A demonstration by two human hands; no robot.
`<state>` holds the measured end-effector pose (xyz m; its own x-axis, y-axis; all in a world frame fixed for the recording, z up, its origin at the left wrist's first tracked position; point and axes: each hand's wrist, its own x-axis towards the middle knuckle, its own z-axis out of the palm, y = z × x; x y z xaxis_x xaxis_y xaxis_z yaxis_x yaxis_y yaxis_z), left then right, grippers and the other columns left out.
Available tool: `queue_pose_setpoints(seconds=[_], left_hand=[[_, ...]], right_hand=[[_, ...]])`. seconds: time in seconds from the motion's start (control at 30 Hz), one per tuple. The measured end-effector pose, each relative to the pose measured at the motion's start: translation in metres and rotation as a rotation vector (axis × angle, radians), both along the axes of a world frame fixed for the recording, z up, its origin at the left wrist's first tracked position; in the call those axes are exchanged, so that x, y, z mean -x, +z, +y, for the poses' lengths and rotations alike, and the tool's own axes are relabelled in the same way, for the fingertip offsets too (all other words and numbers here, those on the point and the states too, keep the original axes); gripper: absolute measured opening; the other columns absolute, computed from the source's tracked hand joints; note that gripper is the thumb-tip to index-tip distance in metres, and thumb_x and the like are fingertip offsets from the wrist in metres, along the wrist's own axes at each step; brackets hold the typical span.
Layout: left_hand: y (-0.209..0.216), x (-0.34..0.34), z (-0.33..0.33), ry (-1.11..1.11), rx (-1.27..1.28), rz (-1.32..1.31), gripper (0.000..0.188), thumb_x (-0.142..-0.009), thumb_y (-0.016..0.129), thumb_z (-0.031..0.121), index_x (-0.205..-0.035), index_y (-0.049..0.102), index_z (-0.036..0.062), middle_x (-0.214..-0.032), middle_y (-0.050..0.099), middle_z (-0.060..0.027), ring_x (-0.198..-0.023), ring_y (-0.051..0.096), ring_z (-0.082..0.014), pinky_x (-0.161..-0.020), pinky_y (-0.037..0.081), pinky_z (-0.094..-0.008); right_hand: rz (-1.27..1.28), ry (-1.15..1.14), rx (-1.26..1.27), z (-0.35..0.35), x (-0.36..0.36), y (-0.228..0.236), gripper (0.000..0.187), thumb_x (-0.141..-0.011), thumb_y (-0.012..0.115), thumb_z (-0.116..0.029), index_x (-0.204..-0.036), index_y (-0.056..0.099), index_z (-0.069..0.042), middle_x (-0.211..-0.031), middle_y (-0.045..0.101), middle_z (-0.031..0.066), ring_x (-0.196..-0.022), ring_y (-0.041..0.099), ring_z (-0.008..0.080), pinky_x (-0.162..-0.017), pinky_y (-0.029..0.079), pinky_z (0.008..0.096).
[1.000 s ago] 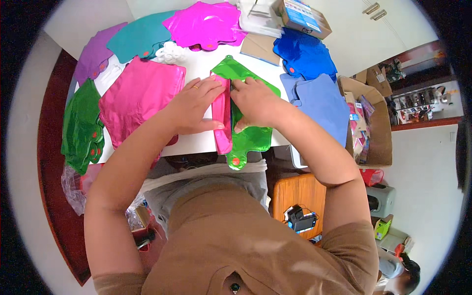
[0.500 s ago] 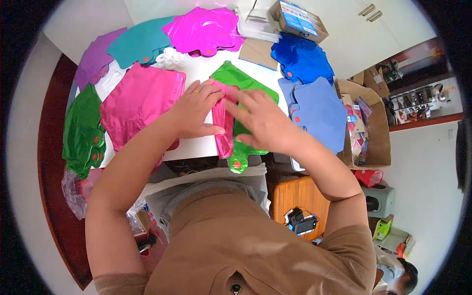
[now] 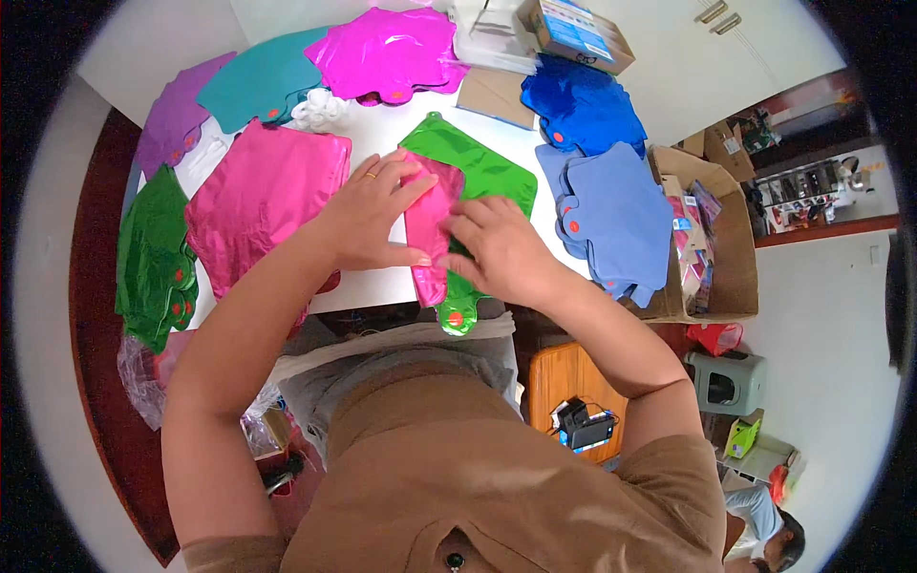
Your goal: Folding a flexible pink item and securing it into cardboard and plastic packaging.
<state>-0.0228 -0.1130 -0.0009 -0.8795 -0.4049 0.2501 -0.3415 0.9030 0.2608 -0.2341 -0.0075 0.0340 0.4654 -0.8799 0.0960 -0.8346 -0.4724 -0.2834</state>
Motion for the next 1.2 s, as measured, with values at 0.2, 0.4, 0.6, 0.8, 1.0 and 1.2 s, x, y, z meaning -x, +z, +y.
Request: queue_pose_setpoints(seconds=[0.2,0.4,0.6,0.8,1.0,1.2], left_hand=[[0.001,0.002,0.0,0.013,-0.018,-0.007,0.093,-0.066,0.072,0.055,-0.136,0.039,0.0039,-0.133,0.038,-0.0209,-0.131,0.03,-0.0409,-0.109,0.022,-0.0519],[0.001,0.002,0.001,0.019,-0.023,-0.021,0.093,-0.066,0.071,0.056,-0.136,0.039,0.0038,-0.134,0.037,-0.0213,-0.131,0.03,-0.0401,-0.11,0.022,-0.0507],[-0.001,0.003,0.0,0.018,-0.009,0.012,0.095,-0.064,0.073,0.054,-0.137,0.039,0.0034,-0.137,0.034,-0.0241,-0.132,0.03,-0.04,-0.11,0.022,-0.0504],[-0.001,0.003,0.002,0.025,-0.032,-0.007,0.098,-0.062,0.075,0.054,-0.138,0.038,0.0048,-0.139,0.032,-0.0247,-0.131,0.029,-0.0406,-0.11,0.022,-0.0497],[-0.004,0.002,0.003,0.026,0.011,-0.027,0.1,-0.062,0.075,0.053,-0.14,0.034,0.0061,-0.14,0.03,-0.0244,-0.132,0.029,-0.0405,-0.11,0.022,-0.0507],[-0.003,0.002,0.003,0.029,0.018,-0.03,0.1,-0.062,0.074,0.054,-0.14,0.034,0.0066,-0.14,0.03,-0.0245,-0.132,0.029,-0.0401,-0.11,0.022,-0.0506]], right_hand=[[0.083,-0.051,0.231,-0.017,0.006,-0.015,0.063,-0.079,0.066,-0.041,-0.127,0.05,-0.002,-0.129,0.05,0.0187,-0.118,0.046,0.0387,-0.103,0.032,0.0495],[0.099,-0.081,0.167,-0.014,0.007,-0.017,0.07,-0.08,0.064,-0.045,-0.131,0.047,-0.001,-0.135,0.046,0.0188,-0.122,0.043,0.0399,-0.104,0.031,0.0498],[0.02,-0.165,0.177,0.0,0.01,-0.026,0.071,-0.079,0.063,-0.047,-0.127,0.048,0.002,-0.133,0.045,0.0222,-0.122,0.042,0.042,-0.103,0.031,0.0512],[-0.049,-0.198,0.199,0.029,0.023,-0.024,0.065,-0.074,0.071,-0.037,-0.122,0.051,0.003,-0.127,0.049,0.0234,-0.118,0.044,0.0426,-0.101,0.034,0.0498],[-0.222,-0.067,0.193,0.042,0.005,-0.015,0.054,-0.073,0.072,-0.025,-0.12,0.055,-0.004,-0.124,0.051,0.0198,-0.116,0.046,0.0386,-0.097,0.038,0.0467],[-0.119,0.184,0.24,0.06,-0.023,-0.028,0.054,-0.07,0.069,-0.018,-0.12,0.056,-0.004,-0.122,0.052,0.0147,-0.105,0.051,0.0311,-0.086,0.042,0.0417]])
